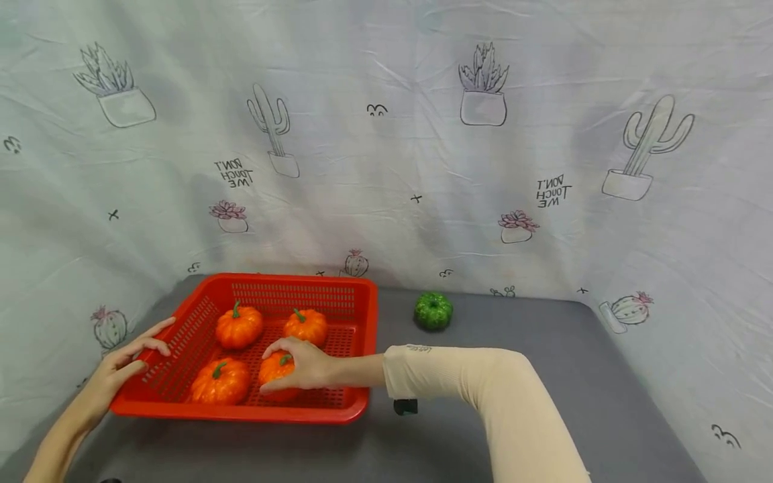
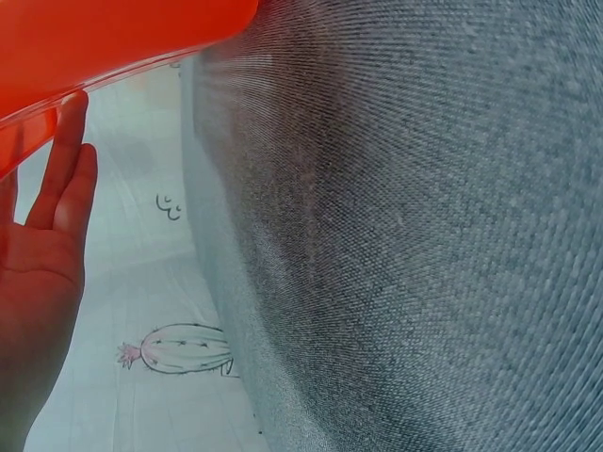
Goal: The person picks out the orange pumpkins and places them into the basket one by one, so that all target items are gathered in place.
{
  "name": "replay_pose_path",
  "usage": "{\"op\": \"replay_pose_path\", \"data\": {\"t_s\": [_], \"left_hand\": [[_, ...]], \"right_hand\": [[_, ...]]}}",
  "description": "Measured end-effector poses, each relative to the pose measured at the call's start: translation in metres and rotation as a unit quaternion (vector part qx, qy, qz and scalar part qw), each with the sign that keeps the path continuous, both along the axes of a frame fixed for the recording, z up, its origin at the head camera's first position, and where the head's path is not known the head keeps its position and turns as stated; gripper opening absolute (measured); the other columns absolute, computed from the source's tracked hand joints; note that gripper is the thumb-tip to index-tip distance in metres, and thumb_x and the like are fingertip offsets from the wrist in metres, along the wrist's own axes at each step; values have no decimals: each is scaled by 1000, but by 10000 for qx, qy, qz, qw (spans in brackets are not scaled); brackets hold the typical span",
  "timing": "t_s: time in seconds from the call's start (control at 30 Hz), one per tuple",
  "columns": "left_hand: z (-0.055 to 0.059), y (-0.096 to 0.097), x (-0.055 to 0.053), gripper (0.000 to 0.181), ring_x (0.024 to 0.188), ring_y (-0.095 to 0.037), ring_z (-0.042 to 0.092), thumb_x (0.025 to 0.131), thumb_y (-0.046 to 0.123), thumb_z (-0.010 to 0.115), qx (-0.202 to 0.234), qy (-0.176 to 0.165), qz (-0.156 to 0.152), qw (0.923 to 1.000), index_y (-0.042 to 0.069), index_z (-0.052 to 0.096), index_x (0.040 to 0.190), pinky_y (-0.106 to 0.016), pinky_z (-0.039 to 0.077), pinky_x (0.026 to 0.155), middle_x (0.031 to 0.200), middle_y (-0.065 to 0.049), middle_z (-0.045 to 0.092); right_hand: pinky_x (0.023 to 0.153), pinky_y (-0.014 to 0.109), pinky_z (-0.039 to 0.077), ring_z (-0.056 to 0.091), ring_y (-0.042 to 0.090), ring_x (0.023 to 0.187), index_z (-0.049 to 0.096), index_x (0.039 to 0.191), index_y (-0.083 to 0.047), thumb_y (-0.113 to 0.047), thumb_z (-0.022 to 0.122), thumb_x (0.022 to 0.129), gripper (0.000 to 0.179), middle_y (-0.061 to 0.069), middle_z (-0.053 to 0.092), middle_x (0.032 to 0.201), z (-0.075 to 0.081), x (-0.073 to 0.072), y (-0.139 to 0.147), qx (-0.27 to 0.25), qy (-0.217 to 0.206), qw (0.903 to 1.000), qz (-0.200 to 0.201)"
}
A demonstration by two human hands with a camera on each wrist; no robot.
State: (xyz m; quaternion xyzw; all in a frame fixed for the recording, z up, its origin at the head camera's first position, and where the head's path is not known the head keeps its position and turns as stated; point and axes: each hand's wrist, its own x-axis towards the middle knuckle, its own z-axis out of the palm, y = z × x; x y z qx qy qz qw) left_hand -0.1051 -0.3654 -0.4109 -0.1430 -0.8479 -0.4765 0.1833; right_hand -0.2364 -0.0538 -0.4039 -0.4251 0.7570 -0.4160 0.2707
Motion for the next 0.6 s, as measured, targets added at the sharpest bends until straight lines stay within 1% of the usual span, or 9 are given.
{"op": "replay_pose_path", "data": {"t_s": [0.07,0.2,0.3,0.37,0.5,0.6], "left_hand": [[1,0,0,21,129,-1,33,94,-12,37,-30,12,39,10000,-5,56,102,-24,35,70,150,1,36],[1,0,1,21,132,-1,31,94,-12,38,-24,-5,72,10000,-5,57,102,-22,32,78,149,-1,37],[1,-1,0,21,133,-1,31,94,-11,38,-38,-39,83,10000,-4,57,102,-22,33,78,150,-1,37],[1,-1,0,21,132,-1,32,94,-11,38,-66,-46,110,9999,-4,57,102,-24,35,74,149,-2,37],[1,-1,0,21,129,-3,34,95,-10,39,-95,-49,137,9998,-3,57,102,-25,37,70,150,-2,36],[-1,-1,0,21,128,-3,35,94,-11,39,-79,-34,160,9998,-4,57,102,-25,38,69,150,-1,37]], "right_hand": [[95,29,38,43,6,115,58,116,-22,-24,79,79,42,-11,48,127,1,0,0,70,-10,10000,-40],[87,25,41,48,6,104,59,114,-20,-21,83,75,45,-8,50,125,0,1,-1,265,-28,9996,-57],[84,21,42,48,5,98,60,111,-18,-16,83,75,43,-7,51,121,-1,1,-1,340,-70,9994,15],[83,21,42,49,5,96,61,110,-17,-13,82,75,41,-7,51,120,-1,1,-1,346,-176,9992,38],[85,22,41,49,6,100,62,112,-16,-11,82,75,42,-5,51,123,0,1,0,377,-293,9988,-44],[90,24,40,48,7,109,61,119,-18,-12,83,74,51,-2,50,131,1,2,0,528,-289,9981,-158]]}}
